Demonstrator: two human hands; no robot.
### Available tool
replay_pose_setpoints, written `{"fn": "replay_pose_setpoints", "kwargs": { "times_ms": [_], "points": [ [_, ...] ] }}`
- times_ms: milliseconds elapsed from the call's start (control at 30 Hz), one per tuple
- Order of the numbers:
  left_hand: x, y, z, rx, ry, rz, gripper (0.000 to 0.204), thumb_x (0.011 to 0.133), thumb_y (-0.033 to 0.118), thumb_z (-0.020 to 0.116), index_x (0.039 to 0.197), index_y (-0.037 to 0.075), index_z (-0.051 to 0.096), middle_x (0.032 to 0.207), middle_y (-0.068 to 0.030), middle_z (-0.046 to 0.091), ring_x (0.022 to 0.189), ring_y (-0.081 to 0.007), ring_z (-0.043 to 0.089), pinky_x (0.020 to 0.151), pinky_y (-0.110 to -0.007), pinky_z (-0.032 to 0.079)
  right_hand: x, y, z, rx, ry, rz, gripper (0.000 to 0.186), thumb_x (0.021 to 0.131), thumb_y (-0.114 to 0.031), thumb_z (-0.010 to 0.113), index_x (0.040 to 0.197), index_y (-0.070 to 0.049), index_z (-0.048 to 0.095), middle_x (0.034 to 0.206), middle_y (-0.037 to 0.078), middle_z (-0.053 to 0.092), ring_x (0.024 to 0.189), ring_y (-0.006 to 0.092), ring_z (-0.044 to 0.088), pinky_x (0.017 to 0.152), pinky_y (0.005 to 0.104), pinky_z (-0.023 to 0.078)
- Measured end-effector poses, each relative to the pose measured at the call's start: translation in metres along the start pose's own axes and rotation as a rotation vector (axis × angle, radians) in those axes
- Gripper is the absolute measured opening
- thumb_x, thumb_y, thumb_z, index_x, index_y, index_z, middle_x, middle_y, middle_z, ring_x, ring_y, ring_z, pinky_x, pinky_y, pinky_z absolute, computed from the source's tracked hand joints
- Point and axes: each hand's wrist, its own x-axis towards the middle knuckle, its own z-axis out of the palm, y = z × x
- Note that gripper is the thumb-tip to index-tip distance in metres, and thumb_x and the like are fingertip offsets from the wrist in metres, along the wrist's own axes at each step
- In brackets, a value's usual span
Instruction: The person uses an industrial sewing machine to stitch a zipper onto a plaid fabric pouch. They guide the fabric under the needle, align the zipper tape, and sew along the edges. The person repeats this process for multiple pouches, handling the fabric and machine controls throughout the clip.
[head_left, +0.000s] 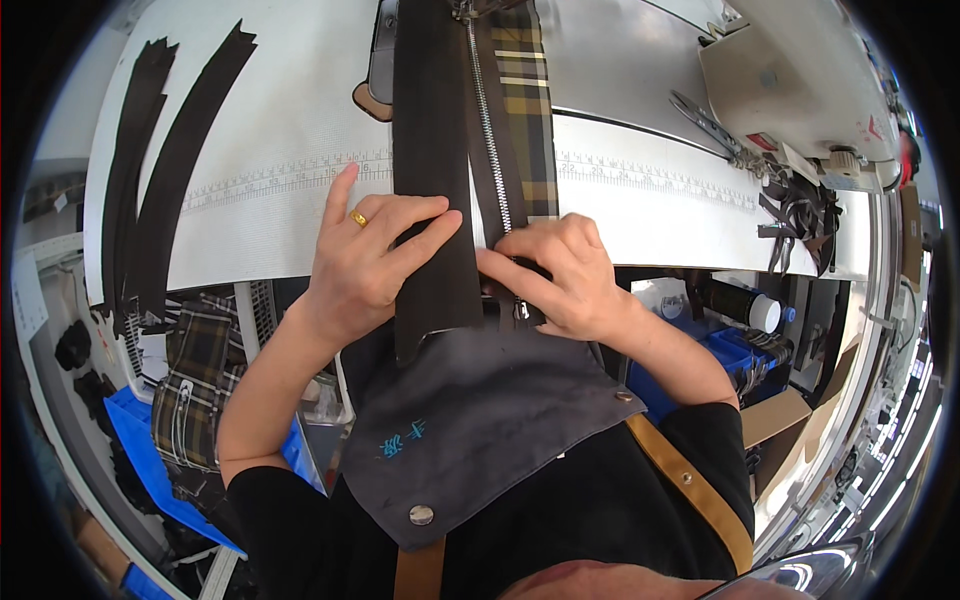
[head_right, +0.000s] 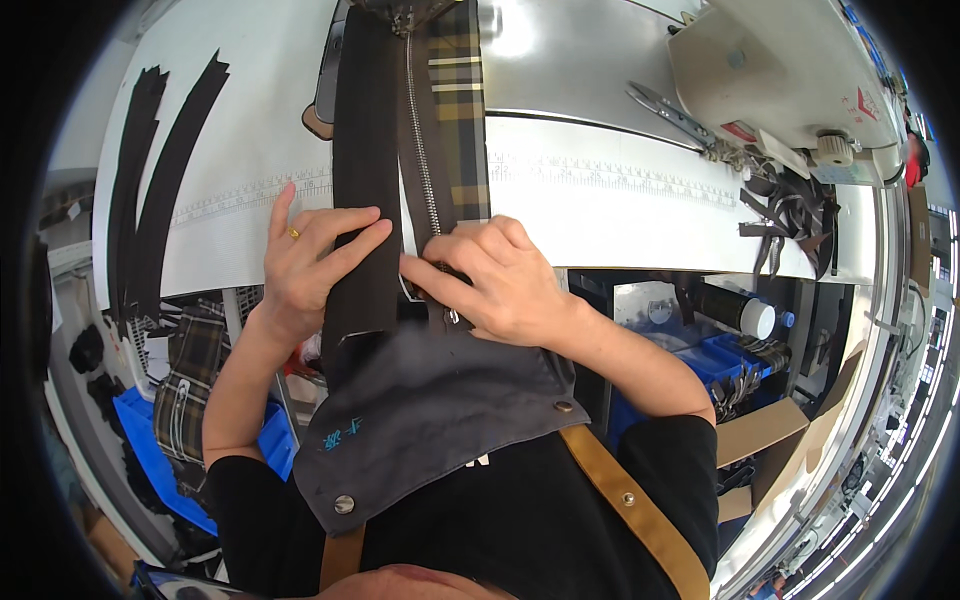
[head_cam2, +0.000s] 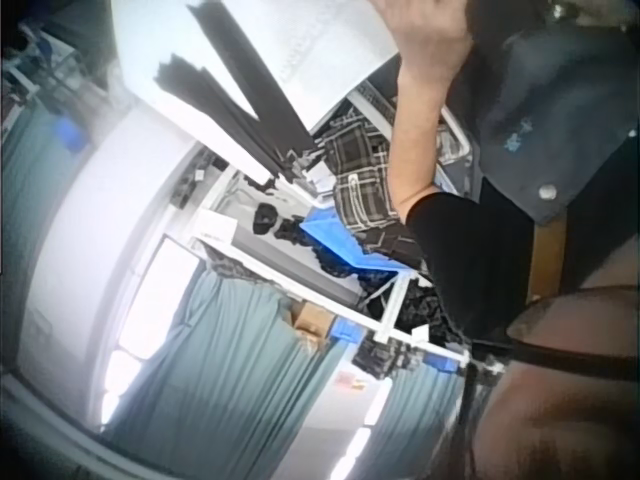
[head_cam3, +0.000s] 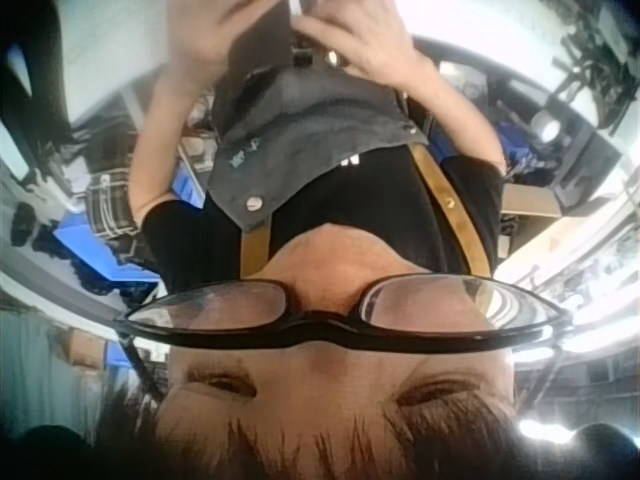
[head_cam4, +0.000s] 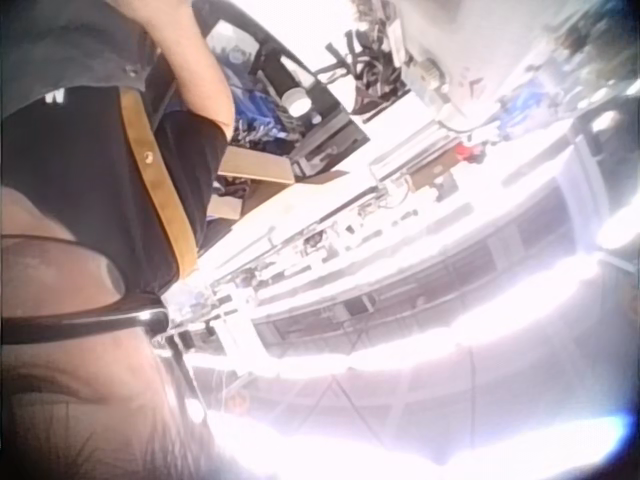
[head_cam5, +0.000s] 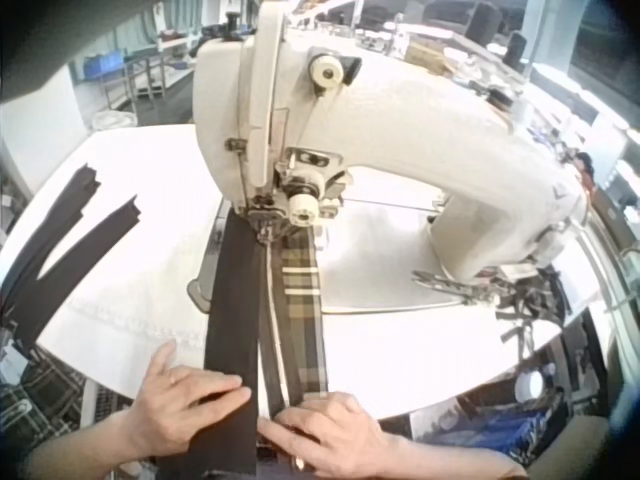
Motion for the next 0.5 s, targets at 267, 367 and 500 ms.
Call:
{"fn": "replay_pose_setpoints", "kwargs": {
  "times_ms": [267,367,500],
  "points": [
    [-0.006,-0.002,-0.003,-0.046,-0.008,-0.002,0.037,0.074,0.006,0.053,0.109,0.009,0.067,0.107,-0.0043,0.063,0.088,-0.0169,0.062,0.109,-0.045,0.024,0.001,-0.010,0.001,0.025,0.130,-0.054,0.038,0.058,-0.007,0.060,0.095,-0.001,0.066,0.101,0.009,0.067,0.083,0.0197,0.060,0.066,0.0302,0.040],
    [-0.008,-0.002,-0.005,-0.082,-0.014,-0.019,0.038,0.075,0.006,0.052,0.110,0.008,0.066,0.108,-0.0051,0.063,0.088,-0.0170,0.063,0.109,-0.045,0.022,0.002,-0.012,0.001,0.023,0.081,-0.034,0.038,0.056,-0.007,0.059,0.093,-0.002,0.066,0.101,0.009,0.066,0.082,0.0201,0.059,0.068,0.0307,0.041],
    [-0.007,-0.002,-0.004,-0.077,-0.007,-0.022,0.036,0.077,0.006,0.052,0.110,0.008,0.067,0.108,-0.0050,0.063,0.088,-0.0170,0.063,0.110,-0.045,0.021,0.001,-0.012,0.003,0.048,0.055,-0.017,0.039,0.055,-0.008,0.059,0.093,-0.002,0.066,0.101,0.008,0.066,0.081,0.0203,0.058,0.069,0.0315,0.041]
  ]
}}
